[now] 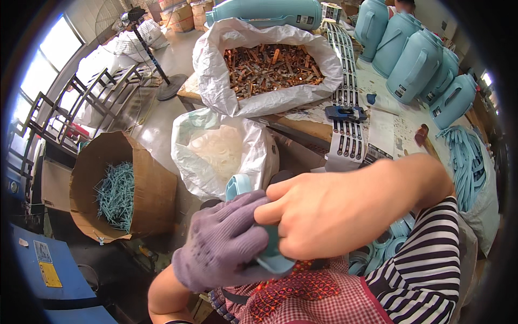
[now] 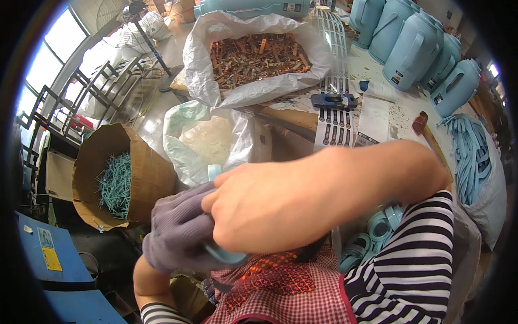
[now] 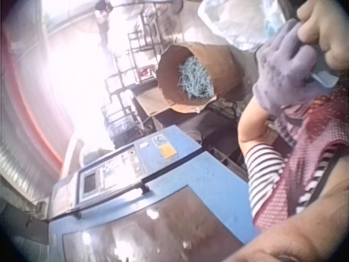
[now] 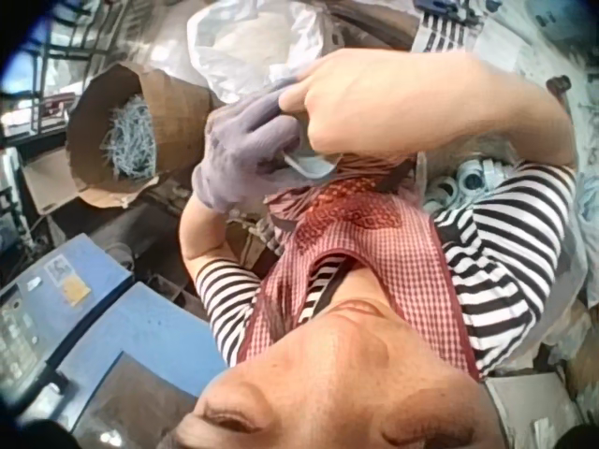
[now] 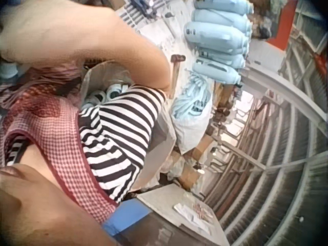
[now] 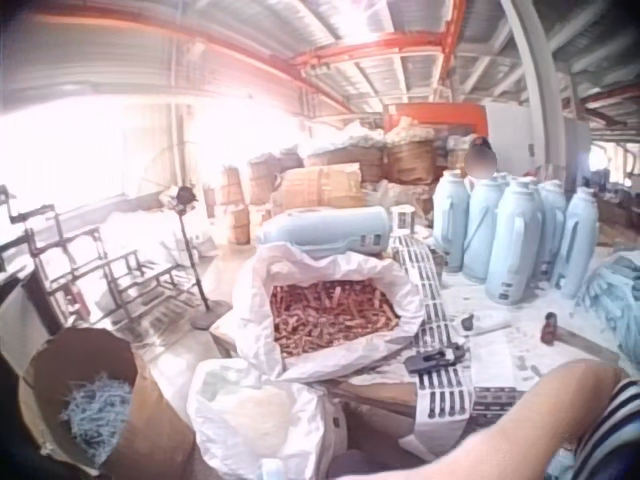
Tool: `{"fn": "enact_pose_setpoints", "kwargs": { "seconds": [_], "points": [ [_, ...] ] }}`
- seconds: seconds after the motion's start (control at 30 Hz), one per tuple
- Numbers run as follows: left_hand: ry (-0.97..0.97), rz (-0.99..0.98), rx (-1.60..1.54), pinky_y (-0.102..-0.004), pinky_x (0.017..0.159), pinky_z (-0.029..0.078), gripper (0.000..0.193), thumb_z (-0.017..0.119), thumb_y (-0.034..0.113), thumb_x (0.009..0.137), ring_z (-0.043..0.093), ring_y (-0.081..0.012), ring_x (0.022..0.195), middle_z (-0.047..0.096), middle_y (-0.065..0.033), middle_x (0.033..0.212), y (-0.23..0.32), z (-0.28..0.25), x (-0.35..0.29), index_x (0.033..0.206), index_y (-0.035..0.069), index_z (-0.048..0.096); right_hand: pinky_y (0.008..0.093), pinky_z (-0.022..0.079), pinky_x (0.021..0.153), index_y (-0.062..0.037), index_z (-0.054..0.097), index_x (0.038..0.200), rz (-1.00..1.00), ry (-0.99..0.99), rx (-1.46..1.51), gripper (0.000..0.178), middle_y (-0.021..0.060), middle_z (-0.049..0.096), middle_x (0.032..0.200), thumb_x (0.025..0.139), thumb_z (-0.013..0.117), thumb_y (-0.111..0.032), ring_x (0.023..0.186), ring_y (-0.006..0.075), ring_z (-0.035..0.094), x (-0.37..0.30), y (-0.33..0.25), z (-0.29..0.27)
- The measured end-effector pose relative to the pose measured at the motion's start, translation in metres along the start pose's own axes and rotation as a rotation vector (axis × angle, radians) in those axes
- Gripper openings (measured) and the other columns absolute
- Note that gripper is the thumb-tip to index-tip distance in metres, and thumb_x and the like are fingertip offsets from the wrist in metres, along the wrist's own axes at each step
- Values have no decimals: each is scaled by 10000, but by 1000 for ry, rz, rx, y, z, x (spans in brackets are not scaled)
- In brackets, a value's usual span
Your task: The person repeatedly assembles light blue plastic containers by inserting a lid, attaching a handle, and applying a label. They handle each container one at a time, placing the finished units into a nearby bin.
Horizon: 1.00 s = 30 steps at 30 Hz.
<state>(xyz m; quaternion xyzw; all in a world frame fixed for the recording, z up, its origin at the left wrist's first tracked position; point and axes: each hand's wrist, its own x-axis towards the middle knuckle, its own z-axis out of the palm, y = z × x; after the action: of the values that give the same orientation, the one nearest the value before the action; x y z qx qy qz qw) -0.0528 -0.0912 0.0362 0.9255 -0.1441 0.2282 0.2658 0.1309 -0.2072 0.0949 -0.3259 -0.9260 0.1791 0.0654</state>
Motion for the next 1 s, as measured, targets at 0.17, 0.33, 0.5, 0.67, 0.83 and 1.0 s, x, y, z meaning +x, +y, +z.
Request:
{"fn": "enact_pose_setpoints", "kwargs": {
  "seconds": [0.17,0.33,0.5,0.67,0.83,1.0],
  "points": [
    [417,-22,-327,-478,892,513,709,802,486,726,635,-392,1100,586,-227,1217,-16,-63,-67,1119,50,404,309,539,878,20,733,1062,262,1107,331,182,124,744,1045,950,601,-38,935,177,705,-72,100,-20],
    [310,-930,-810,-475,1120,382,1183,884,491,625,514,-327,1291,512,-204,1392,-14,-12,-145,1517,2,280,418,557,788,-92,778,999,1454,946,-465,195,119,745,974,857,681,-183,887,279,707,-176,281,47],
    [116,-700,258,-425,748,482,534,802,232,676,599,-313,819,654,-111,934,14,62,-155,1146,16,666,437,558,796,-212,804,883,1778,854,-469,109,111,742,979,793,776,-266,1014,307,660,-166,311,64],
    [264,-487,223,-374,699,470,518,827,200,564,589,-240,745,656,-29,854,12,62,-140,1056,77,723,404,519,875,-171,794,876,1651,864,-521,149,77,725,996,800,778,-298,1048,292,629,-167,312,71],
    [163,-414,276,-371,721,464,483,838,353,667,585,-220,739,646,-3,814,-9,86,-132,1073,119,721,397,510,862,-139,774,854,1525,557,-774,102,79,736,982,805,763,-228,1008,296,637,-159,313,71],
    [275,-444,172,-380,734,473,359,782,368,761,599,-241,752,653,-35,807,-11,94,-135,987,93,728,367,515,669,-80,754,851,1357,1188,-178,93,79,728,828,841,762,-172,725,230,659,-148,311,75]
  ]
}}
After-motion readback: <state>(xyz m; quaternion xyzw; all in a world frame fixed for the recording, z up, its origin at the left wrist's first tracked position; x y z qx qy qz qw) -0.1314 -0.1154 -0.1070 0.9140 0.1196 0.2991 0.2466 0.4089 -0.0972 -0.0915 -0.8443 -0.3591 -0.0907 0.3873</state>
